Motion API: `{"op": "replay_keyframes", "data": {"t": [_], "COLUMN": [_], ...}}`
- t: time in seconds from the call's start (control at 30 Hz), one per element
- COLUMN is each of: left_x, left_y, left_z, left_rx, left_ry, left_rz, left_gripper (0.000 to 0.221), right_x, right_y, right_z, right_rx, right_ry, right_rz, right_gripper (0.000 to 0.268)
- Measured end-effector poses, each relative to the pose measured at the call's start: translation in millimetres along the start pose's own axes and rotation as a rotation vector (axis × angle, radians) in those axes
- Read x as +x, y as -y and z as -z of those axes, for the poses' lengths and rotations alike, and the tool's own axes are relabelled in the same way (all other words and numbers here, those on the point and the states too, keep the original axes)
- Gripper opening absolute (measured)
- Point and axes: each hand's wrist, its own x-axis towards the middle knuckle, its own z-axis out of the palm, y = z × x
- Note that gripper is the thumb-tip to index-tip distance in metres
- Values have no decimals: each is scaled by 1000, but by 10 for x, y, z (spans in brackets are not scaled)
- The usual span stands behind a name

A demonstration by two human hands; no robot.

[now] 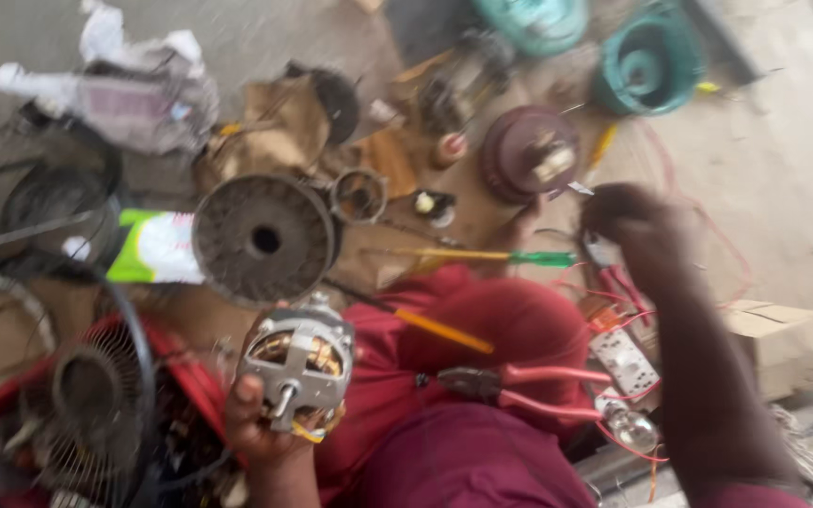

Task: The person disassembles a small electric motor, likely from a fan, using a screwdriver and pliers. They remove the outer casing, separate the stator and rotor components, and manipulate the internal wiring and shaft. The person then reassembles the motor parts and secures them with the screwdriver.

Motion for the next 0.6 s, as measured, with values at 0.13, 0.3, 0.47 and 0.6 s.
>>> {"op": "replay_keyframes", "data": {"t": [0.13,0.3,0.47,0.6], "left_x": [-22,-60,-144,-60], "left_y": [-42,-62,-123,-68], "left_z": [-206,-251,-236,-382], "left_rx": [76,3,-133,28], "left_ry": [-29,-108,-121,-143], "left_rz": [-71,-27,32,-81], "left_gripper": [83,74,74,69], "right_x": [-38,10,284,329], "right_y": [-2,-147,-1075,-2014], "right_z": [-34,-160,583,729], "right_rx": [-395,-515,-533,-837], "right_ry": [-2,75,-198,-101], "right_rz": [-31,-48,-346,-111], "right_gripper": [27,24,22,29]}}
